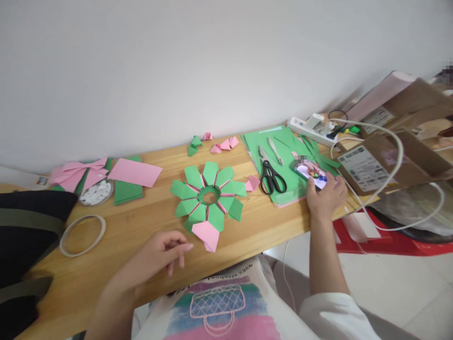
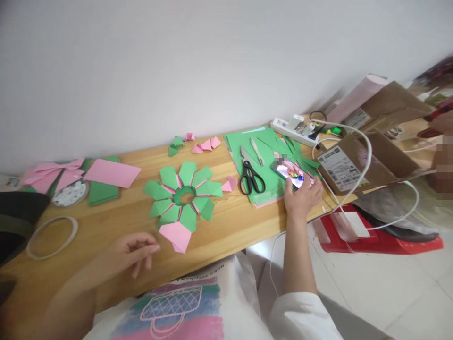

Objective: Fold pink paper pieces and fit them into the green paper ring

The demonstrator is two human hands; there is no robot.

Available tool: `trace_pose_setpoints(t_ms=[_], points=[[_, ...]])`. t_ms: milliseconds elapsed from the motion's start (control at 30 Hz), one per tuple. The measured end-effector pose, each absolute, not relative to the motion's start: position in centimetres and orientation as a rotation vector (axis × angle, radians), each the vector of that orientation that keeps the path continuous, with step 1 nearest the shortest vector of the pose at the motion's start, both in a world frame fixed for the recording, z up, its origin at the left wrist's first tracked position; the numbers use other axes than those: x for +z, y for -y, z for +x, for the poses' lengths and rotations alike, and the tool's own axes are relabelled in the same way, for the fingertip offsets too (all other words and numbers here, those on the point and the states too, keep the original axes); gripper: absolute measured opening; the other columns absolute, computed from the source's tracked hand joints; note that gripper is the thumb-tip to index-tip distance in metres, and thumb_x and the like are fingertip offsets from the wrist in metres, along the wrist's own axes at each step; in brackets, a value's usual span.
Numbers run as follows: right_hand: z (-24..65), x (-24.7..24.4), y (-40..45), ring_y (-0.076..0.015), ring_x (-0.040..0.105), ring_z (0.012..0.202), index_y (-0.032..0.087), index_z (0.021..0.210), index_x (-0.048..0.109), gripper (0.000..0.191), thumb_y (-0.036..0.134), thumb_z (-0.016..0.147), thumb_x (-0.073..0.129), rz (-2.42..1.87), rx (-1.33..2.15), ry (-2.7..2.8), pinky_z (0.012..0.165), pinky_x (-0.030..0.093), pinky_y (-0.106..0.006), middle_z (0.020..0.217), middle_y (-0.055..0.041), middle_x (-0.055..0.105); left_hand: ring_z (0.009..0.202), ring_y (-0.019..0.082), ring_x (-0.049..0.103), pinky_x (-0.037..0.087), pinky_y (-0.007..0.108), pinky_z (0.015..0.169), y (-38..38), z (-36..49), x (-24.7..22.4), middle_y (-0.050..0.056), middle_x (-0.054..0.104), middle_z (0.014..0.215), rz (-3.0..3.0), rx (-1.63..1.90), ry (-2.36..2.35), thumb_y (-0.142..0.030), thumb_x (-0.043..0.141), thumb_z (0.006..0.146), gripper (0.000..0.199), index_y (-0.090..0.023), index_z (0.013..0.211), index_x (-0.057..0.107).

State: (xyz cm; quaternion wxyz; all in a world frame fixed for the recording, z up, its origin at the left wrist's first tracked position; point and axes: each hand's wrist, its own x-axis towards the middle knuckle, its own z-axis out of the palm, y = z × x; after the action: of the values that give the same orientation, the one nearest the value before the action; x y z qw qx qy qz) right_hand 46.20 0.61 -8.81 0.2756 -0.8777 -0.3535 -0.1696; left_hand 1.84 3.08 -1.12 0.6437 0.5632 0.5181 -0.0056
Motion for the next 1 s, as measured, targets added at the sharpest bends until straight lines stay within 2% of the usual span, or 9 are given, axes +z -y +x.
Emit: trace_pose_setpoints(t_ms=[133, 300, 367, 467, 533, 633, 767, 867, 1000], points=[[46.4, -8.3, -0.4, -0.0385, 0.051, 0.114, 0.007, 0.111, 0.058, 0.048, 0.043, 0.080, 0.051, -2.221, -0.548, 0.894, 0.096, 0.040, -0.055, 0.116, -0.0267, 0.058, 0.049, 0.013, 0.057, 0.042, 0.025, 0.051, -3.8, 0.7, -1.0, 0.003, 0.068, 0.068, 1.317, 0.111, -1.377, -0.069, 0.058, 0.072, 0.052, -0.017, 0.072, 0.060], [44.1, -7.2, 0.7, -0.0311, 0.060, 0.088, 0.013, 0.087, 0.060, 0.028, 0.036, 0.080, 0.046, -2.051, -0.601, 0.739, 0.082, 0.047, -0.047, 0.089, -0.0203, 0.064, 0.074, 0.021, 0.064, 0.047, 0.029, 0.063, -3.9, 1.9, -0.6, 0.007, 0.070, 0.077, 1.359, 0.249, -1.419, -0.071, 0.056, 0.068, 0.055, -0.018, 0.077, 0.066], [41.7, -6.7, 1.6, -0.0255, 0.061, 0.073, 0.016, 0.082, 0.060, 0.025, 0.038, 0.080, 0.048, -2.012, -0.454, 0.765, 0.073, 0.049, -0.042, 0.078, -0.0127, 0.064, 0.077, 0.021, 0.063, 0.048, 0.030, 0.068, -3.7, 2.4, -0.7, 0.007, 0.070, 0.079, 1.419, 0.254, -1.381, -0.068, 0.056, 0.071, 0.052, -0.018, 0.076, 0.066], [36.5, -5.3, 3.1, -0.0193, 0.061, 0.062, 0.018, 0.082, 0.063, 0.024, 0.040, 0.083, 0.053, -1.956, -0.019, 0.955, 0.065, 0.050, -0.033, 0.069, -0.0051, 0.066, 0.079, 0.021, 0.064, 0.048, 0.030, 0.068, -3.6, 2.6, -1.1, 0.007, 0.071, 0.082, 1.414, 0.246, -1.299, -0.067, 0.056, 0.074, 0.050, -0.018, 0.078, 0.067], [33.0, -3.9, 4.0, -0.0179, 0.064, 0.064, 0.020, 0.079, 0.064, 0.025, 0.041, 0.087, 0.053, -1.857, 0.268, 1.183, 0.063, 0.050, -0.029, 0.070, -0.0041, 0.069, 0.081, 0.022, 0.066, 0.049, 0.030, 0.068, -3.6, 2.6, -1.2, 0.008, 0.073, 0.086, 1.354, 0.232, -1.247, -0.067, 0.056, 0.075, 0.051, -0.018, 0.082, 0.067], [28.9, -1.9, 4.4, -0.0171, 0.067, 0.067, 0.021, 0.100, 0.063, 0.025, 0.042, 0.090, 0.054, -1.756, 0.626, 1.454, 0.062, 0.051, -0.028, 0.077, -0.0032, 0.072, 0.080, 0.022, 0.068, 0.050, 0.030, 0.067, -3.6, 2.5, -1.0, 0.009, 0.074, 0.090, 1.305, 0.228, -1.213, -0.066, 0.057, 0.076, 0.050, -0.018, 0.084, 0.066], [27.1, -1.1, 4.0, -0.0182, 0.066, 0.059, 0.020, 0.117, 0.050, 0.040, 0.046, 0.088, 0.056, -1.831, 0.739, 1.406, 0.055, 0.049, -0.029, 0.076, -0.0024, 0.071, 0.078, 0.022, 0.069, 0.051, 0.031, 0.068, -3.5, 2.5, -0.5, 0.010, 0.074, 0.091, 1.297, 0.263, -1.187, -0.065, 0.061, 0.074, 0.048, -0.018, 0.083, 0.066], [27.1, -1.3, 3.7, -0.0188, 0.068, 0.064, 0.021, 0.115, 0.045, 0.038, 0.045, 0.088, 0.056, -1.784, 0.841, 1.350, 0.056, 0.050, -0.029, 0.078, -0.0027, 0.071, 0.080, 0.022, 0.069, 0.052, 0.032, 0.070, -3.3, 2.4, -0.5, 0.010, 0.074, 0.094, 1.302, 0.278, -1.171, -0.064, 0.061, 0.075, 0.047, -0.018, 0.085, 0.067], [26.8, -1.2, 4.0, -0.0171, 0.069, 0.074, 0.023, 0.100, 0.044, 0.025, 0.042, 0.089, 0.056, -1.656, 1.012, 1.328, 0.062, 0.053, -0.028, 0.084, -0.0026, 0.070, 0.088, 0.023, 0.069, 0.052, 0.032, 0.075, -2.9, 2.4, -0.9, 0.009, 0.073, 0.102, 1.330, 0.278, -1.171, -0.060, 0.058, 0.080, 0.044, -0.019, 0.092, 0.067]])
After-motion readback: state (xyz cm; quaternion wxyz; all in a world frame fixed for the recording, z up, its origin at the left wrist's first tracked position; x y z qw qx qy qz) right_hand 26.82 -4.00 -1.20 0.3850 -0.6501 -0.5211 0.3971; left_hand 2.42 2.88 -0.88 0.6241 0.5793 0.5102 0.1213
